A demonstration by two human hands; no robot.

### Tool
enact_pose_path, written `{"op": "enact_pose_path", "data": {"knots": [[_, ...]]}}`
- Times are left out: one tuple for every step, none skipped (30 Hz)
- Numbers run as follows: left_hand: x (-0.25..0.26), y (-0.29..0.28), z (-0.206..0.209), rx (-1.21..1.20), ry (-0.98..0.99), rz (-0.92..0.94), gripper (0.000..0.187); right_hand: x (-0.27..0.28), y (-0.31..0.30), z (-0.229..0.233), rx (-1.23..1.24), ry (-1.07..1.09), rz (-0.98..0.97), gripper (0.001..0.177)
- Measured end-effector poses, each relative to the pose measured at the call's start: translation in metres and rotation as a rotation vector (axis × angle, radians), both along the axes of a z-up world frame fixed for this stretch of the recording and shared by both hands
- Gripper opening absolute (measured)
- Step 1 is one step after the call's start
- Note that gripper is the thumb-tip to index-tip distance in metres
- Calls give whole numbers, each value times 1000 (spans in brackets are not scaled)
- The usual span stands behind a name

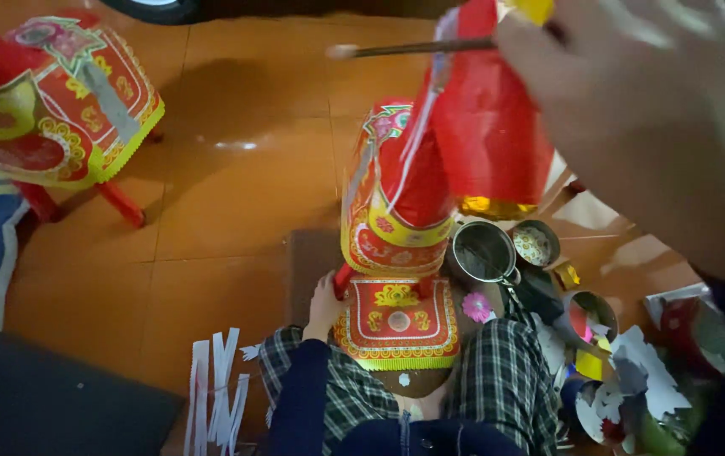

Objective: Assembling and decorating a traditional paper horse model using glue and paint

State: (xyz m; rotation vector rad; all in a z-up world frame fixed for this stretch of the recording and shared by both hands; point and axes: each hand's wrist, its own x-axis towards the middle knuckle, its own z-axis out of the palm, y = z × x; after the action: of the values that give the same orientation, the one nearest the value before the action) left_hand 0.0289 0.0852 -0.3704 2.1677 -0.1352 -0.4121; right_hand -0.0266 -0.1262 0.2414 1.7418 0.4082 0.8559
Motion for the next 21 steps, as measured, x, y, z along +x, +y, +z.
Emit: {"op": "enact_pose_path", "data": {"knots": [[4,-2,-18,-7,2,3,85,15,20,-4,-7,2,3,19],[8,-4,-35,-52,-83,19,82,29,40,-8,-36,63,-138,18],[14,-6,-52,-94,-171,33,79,43,59,-11,-61,114,-285,18],[17,-4,-55,-97,-173,34,79,46,84,-7,-64,111,-284,18],[18,-3,-59,-52,-145,32,73,48,109,-3,-78,334,-442,20],[20,-4,-63,-7,-117,31,67,51,132,1,-83,546,-612,28],[20,-3,-61,-7,-116,29,67,56,140,-4,-84,547,-614,28],[20,-3,-59,-4,-87,33,64,60,148,-8,-124,583,-629,22],[18,-2,-58,2,-57,35,62,64,154,-14,-163,623,-644,24],[18,-2,-60,4,-54,32,62,74,149,-26,-161,626,-646,24],[18,-3,-62,9,-107,36,55,84,143,-37,-169,626,-549,27],[18,-4,-63,13,-159,39,49,94,136,-48,-176,623,-451,30],[18,-3,-63,13,-161,37,49,89,140,-46,-175,622,-453,30],[18,-2,-63,15,-96,25,61,85,143,-43,-207,623,-465,29],[18,-2,-63,18,-33,12,73,79,145,-40,-238,624,-479,28],[18,-2,-57,20,-36,8,73,70,148,-31,-234,621,-482,28],[17,-1,-51,14,1,3,69,60,152,-23,-242,588,-485,23],[17,0,-46,8,39,-1,65,51,154,-16,-250,555,-487,19],[17,1,-51,12,39,-12,65,59,148,-28,-243,559,-497,19],[18,1,-55,2,-36,12,54,66,141,-40,-176,579,-384,24],[17,-1,-61,-10,-109,29,43,73,132,-52,-106,597,-278,29]]}}
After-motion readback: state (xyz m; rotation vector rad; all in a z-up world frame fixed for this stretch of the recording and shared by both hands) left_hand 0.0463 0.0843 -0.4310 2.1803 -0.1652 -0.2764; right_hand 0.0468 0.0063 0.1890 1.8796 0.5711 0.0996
